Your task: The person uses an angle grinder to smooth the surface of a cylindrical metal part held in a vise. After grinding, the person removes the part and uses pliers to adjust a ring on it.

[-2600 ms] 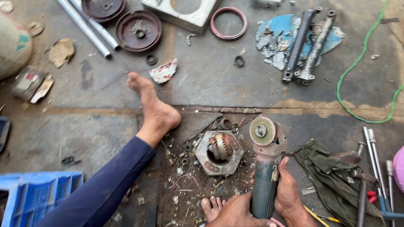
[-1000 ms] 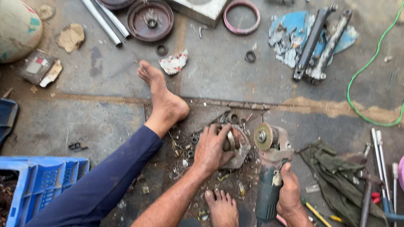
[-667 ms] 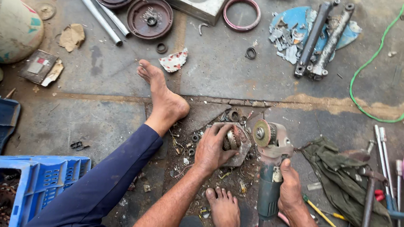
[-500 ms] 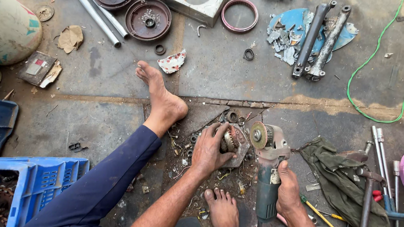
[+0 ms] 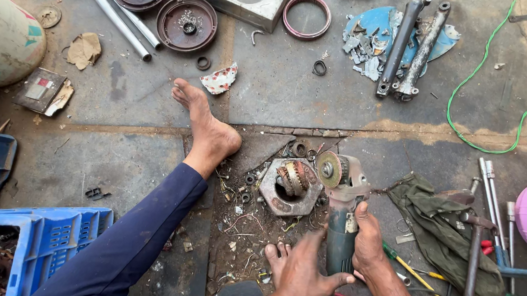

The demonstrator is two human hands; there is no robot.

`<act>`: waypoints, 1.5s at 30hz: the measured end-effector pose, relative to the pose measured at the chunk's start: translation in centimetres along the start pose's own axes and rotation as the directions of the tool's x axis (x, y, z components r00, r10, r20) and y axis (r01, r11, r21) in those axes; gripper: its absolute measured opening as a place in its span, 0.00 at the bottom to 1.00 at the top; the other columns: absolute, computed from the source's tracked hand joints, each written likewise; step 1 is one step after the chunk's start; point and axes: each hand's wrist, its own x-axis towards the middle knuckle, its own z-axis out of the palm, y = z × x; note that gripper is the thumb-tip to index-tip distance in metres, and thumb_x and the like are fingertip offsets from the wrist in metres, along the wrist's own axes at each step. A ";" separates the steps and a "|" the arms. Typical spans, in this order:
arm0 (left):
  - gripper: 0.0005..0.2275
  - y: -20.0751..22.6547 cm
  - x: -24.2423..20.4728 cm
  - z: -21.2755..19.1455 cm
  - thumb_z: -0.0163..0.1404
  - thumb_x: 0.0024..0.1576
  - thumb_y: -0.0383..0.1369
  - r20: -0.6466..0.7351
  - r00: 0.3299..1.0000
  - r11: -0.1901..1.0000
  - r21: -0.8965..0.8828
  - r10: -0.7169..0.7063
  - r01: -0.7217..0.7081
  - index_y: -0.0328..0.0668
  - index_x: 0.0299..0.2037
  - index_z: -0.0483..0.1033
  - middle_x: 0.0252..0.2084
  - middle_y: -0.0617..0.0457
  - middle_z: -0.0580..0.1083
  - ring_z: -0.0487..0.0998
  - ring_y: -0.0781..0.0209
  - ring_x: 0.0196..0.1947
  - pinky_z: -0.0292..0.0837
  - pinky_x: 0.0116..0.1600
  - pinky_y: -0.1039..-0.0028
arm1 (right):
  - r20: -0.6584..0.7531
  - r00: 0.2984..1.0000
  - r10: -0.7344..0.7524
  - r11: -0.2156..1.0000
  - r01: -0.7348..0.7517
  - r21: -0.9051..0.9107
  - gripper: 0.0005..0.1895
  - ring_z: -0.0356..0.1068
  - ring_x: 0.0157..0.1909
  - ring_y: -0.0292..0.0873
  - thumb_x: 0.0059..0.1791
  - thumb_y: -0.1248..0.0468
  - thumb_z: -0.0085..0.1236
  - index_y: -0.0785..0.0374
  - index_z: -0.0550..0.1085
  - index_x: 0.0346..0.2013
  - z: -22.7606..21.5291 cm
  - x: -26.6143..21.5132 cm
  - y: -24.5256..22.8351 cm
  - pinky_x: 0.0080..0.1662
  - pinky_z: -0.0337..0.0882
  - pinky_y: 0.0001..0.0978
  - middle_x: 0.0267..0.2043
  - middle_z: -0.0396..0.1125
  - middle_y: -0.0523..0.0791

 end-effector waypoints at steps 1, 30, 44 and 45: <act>0.39 0.4 -0.2 0.4 0.70 0.45 0.47 0.058 0.996 0.991 -0.115 -0.065 0.071 0.29 0.61 0.67 0.51 0.35 0.75 0.79 0.42 0.52 0.74 0.57 0.57 | -0.017 1.000 -0.009 1.000 0.009 0.017 0.39 0.75 0.34 0.45 0.53 0.34 0.39 0.69 0.74 0.47 0.1 -0.1 0.1 0.37 0.77 0.40 0.34 0.73 0.50; 0.28 0.8 0.5 1.0 0.69 0.44 0.33 0.095 0.993 0.932 -0.348 -0.077 0.105 0.31 0.54 0.74 0.44 0.39 0.81 0.84 0.47 0.47 0.76 0.55 0.62 | 0.081 0.996 0.032 0.998 -0.036 0.049 0.38 0.75 0.46 0.45 0.49 0.36 0.47 0.68 0.71 0.54 -2.1 -0.9 -0.5 0.49 0.77 0.42 0.45 0.74 0.52; 0.27 1.5 1.7 0.0 0.68 0.44 0.35 0.091 0.993 0.926 -0.364 -0.069 0.098 0.33 0.54 0.76 0.43 0.41 0.82 0.86 0.50 0.46 0.78 0.54 0.65 | 0.073 0.995 0.069 0.993 -0.075 0.087 0.38 0.75 0.34 0.44 0.53 0.34 0.39 0.68 0.72 0.49 -0.4 0.6 -1.8 0.36 0.78 0.40 0.36 0.73 0.50; 0.28 1.3 1.8 -0.1 0.69 0.43 0.36 0.083 0.994 0.930 -0.355 -0.067 0.092 0.33 0.53 0.76 0.43 0.41 0.82 0.85 0.50 0.46 0.78 0.54 0.65 | 0.118 0.990 0.074 0.992 -0.085 0.092 0.39 0.76 0.34 0.44 0.53 0.33 0.41 0.69 0.72 0.48 -0.3 0.3 -2.0 0.36 0.79 0.40 0.36 0.73 0.51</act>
